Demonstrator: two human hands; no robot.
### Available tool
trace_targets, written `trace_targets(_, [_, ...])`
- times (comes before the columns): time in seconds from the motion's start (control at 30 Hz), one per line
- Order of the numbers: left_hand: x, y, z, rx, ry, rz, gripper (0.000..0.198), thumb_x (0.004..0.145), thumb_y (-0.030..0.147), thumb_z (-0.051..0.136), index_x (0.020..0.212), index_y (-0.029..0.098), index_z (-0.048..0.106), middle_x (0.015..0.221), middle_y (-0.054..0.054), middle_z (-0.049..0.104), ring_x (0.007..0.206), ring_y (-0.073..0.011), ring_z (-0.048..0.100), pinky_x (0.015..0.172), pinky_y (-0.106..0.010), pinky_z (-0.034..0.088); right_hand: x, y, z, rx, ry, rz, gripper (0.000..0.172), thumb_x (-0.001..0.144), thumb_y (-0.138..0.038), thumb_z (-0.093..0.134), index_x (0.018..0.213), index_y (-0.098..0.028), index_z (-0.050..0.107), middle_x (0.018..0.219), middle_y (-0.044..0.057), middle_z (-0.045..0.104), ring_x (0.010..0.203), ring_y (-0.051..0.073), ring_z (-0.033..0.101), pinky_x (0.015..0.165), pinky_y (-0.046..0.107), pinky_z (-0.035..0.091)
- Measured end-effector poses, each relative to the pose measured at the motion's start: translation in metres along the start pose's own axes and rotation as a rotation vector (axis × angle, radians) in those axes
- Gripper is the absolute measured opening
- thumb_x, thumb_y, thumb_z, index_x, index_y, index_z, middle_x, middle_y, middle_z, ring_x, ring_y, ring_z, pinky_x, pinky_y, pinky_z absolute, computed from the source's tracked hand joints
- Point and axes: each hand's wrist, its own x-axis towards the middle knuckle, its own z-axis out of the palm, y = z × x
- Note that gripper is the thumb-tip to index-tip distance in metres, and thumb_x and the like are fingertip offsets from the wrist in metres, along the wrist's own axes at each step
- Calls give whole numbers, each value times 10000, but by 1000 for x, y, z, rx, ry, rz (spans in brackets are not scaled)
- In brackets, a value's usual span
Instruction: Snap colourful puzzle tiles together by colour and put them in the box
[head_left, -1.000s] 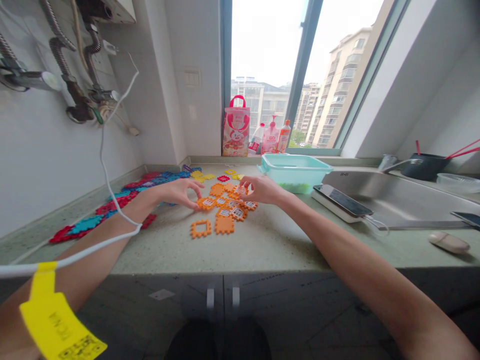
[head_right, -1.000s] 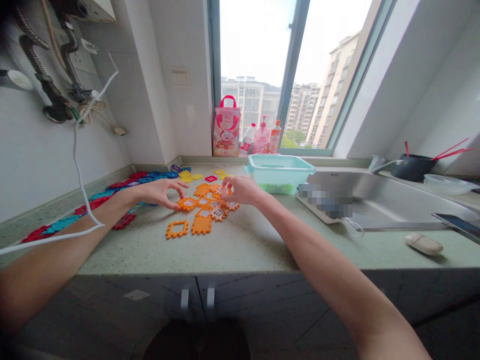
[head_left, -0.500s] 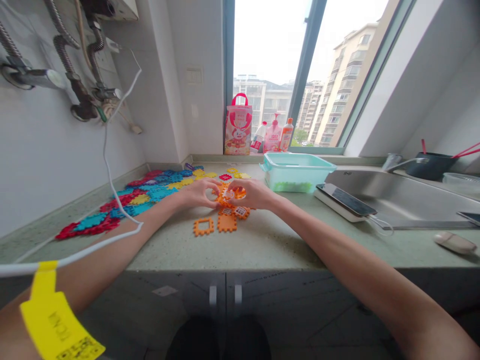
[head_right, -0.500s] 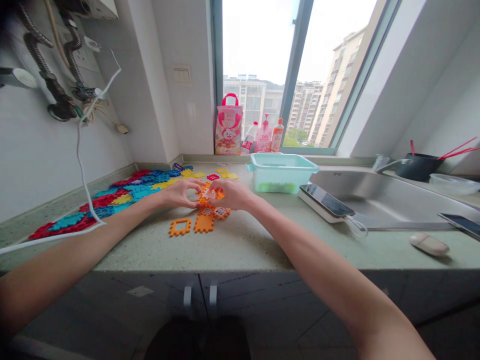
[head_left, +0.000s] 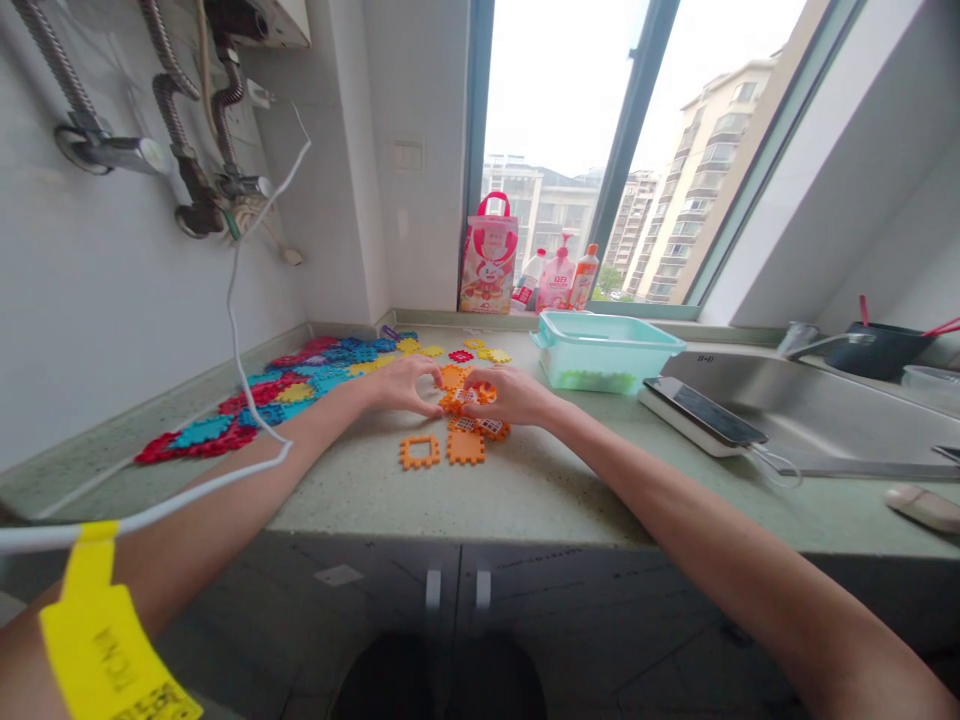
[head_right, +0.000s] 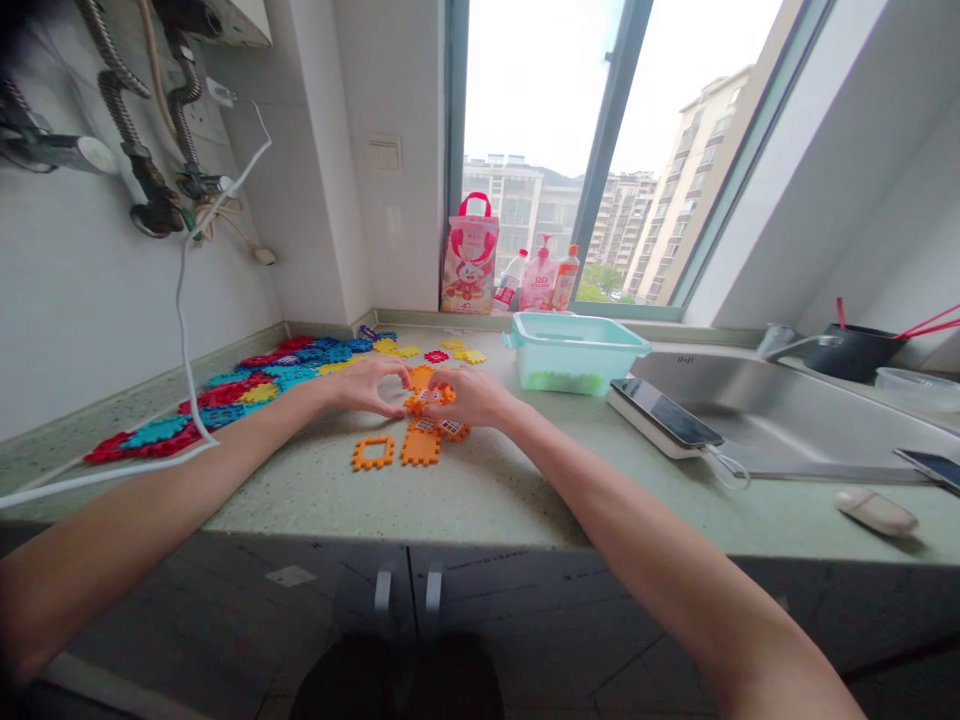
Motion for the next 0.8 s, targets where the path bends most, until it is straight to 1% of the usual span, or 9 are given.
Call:
trace_targets(0.1, [1, -2, 2, -4, 4, 6, 534, 716, 703, 762, 999, 257, 682, 1170, -35, 722, 1114, -271, 653, 1024, -337, 459, 1, 0, 2, -3, -10, 13, 339, 879, -509, 772, 1077, -239, 718, 997, 41, 773, 904, 192, 677, 801, 278, 440])
trace_targets(0.17, [1, -3, 4, -14, 4, 12, 529, 716, 702, 758, 998, 260, 683, 1164, -29, 724, 1106, -265, 656, 1018, -330, 458, 1, -1, 4, -6, -15, 26, 335, 870, -496, 778, 1076, -242, 707, 984, 35, 767, 896, 190, 672, 784, 274, 431])
trace_targets(0.27, [1, -3, 5, -46, 4, 24, 503, 728, 684, 756, 986, 258, 688, 1209, -31, 722, 1139, -266, 655, 1026, -329, 458, 3, -1, 8, -24, -21, 43, 328, 852, -447, 781, 1098, -249, 690, 968, 26, 758, 878, 190, 663, 754, 270, 417])
trace_targets(0.4, [0, -2, 6, -97, 8, 43, 464, 752, 675, 748, 949, 260, 687, 1263, -23, 714, 1195, -264, 641, 1063, -335, 451, 4, 2, 12, -35, -11, 49, 334, 831, -420, 777, 1104, -257, 675, 990, 26, 754, 881, 194, 659, 756, 275, 415])
trace_targets(0.53, [-3, -4, 6, -101, 8, 17, 524, 736, 708, 753, 1003, 260, 694, 1255, -31, 719, 1180, -268, 650, 1072, -346, 451, 3, -1, 10, -53, 7, 61, 335, 817, -410, 766, 1105, -267, 673, 997, 32, 755, 896, 211, 668, 770, 290, 428])
trace_targets(0.6, [-5, -5, 6, -95, 8, -9, 556, 727, 725, 758, 1029, 262, 698, 1284, -41, 710, 1199, -276, 643, 1080, -350, 448, 2, -3, 3, -78, 39, 56, 352, 815, -413, 762, 1124, -268, 677, 1008, 43, 759, 914, 227, 673, 789, 305, 442])
trace_targets(0.67, [-7, -5, 5, -90, 6, -33, 579, 726, 732, 758, 1065, 266, 702, 1315, -47, 700, 1219, -281, 636, 1093, -356, 440, 0, -3, -9, -136, 109, 37, 370, 818, -415, 757, 1146, -261, 684, 1005, 60, 760, 947, 250, 674, 824, 329, 458])
trace_targets(0.73, [-10, -4, 4, -86, -2, -48, 598, 732, 738, 749, 1100, 269, 705, 1321, -51, 698, 1227, -286, 632, 1096, -361, 438, -4, 3, -27, -219, 220, 33, 373, 831, -421, 742, 1159, -251, 692, 1005, 76, 758, 985, 274, 671, 895, 367, 463])
trace_targets(0.8, [-11, -2, 3, -81, -11, -47, 610, 748, 742, 733, 1129, 266, 705, 1321, -56, 698, 1233, -289, 629, 1100, -364, 436, -9, 14, -49, -296, 355, 65, 374, 852, -433, 715, 1174, -245, 693, 1048, 88, 758, 1030, 293, 666, 984, 410, 446])
